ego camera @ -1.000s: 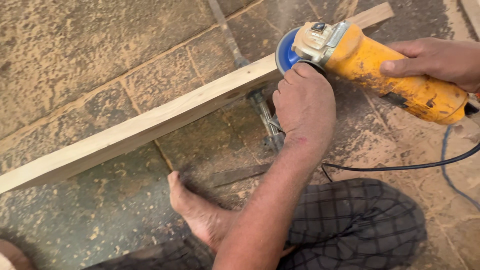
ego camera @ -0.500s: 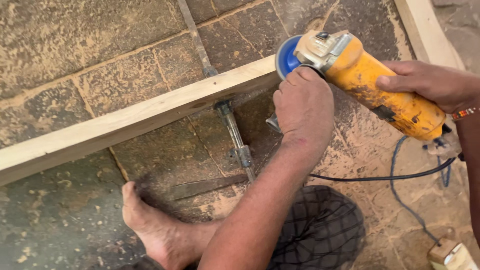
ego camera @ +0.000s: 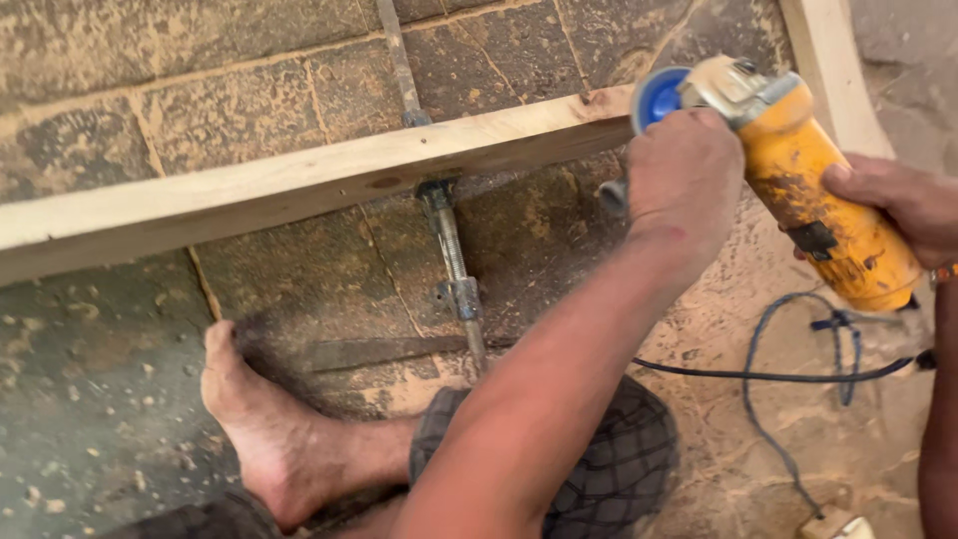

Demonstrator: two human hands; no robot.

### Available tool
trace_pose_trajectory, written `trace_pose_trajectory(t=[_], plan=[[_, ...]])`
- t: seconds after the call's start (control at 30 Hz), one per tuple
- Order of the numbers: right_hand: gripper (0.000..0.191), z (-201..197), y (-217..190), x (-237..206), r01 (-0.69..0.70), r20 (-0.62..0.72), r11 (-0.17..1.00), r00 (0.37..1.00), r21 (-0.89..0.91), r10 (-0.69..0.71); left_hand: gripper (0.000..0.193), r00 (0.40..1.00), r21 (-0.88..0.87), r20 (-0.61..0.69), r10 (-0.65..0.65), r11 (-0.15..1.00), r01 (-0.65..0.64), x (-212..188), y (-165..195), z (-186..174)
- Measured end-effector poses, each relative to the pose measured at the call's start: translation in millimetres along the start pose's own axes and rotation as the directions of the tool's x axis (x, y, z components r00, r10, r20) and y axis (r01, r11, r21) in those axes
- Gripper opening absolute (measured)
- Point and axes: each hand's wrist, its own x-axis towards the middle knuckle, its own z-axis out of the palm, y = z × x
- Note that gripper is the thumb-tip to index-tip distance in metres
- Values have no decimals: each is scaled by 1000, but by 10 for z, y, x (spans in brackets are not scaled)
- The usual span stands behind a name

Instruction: The person secures a curved wooden piece in a floor-mounted clamp and smooths its edges using a yellow angle grinder. They periodically remove the wood to inspect it and reposition it in the clamp before continuing to grind the surface.

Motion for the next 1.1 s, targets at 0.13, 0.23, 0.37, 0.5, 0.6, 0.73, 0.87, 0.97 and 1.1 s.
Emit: trace_pose_trajectory(t=[0.13,0.23,0.37,0.5,0.6,0.73,0.87,0.97,1.1], plan=[[66,-82,288,-230,-73,-169,986,981,149,99,15,990,71,-70,124,990,-119,189,260,231],[59,393,547,-506,62,-138,964,990,260,-27,11,957,49,-130,259,966,-254,169,247,284],[59,1423,732,-813,373,-300,914,900,158,-315,13,871,91,-100,480,877,-473,-96,129,3],[59,2422,702,-725,575,-403,738,806,353,-434,15,774,267,81,628,735,-624,-312,128,-580],[61,2961,661,-591,637,-393,593,770,492,-502,27,716,272,0,699,689,-672,-573,-84,-943],[66,3373,733,-351,547,-287,456,804,702,-521,61,878,-44,-143,456,884,-466,-1092,-931,-1393],[62,3423,970,-212,534,-284,331,770,778,-572,92,899,41,-305,-314,939,342,-1526,-2403,-2051],[64,3339,1089,-154,540,-301,309,763,783,-573,95,802,346,-301,-516,725,596,-1606,-3050,-2207],[65,3281,1126,-74,595,-350,253,709,763,-612,110,837,448,-92,-539,728,518,-1399,-2871,-1732]])
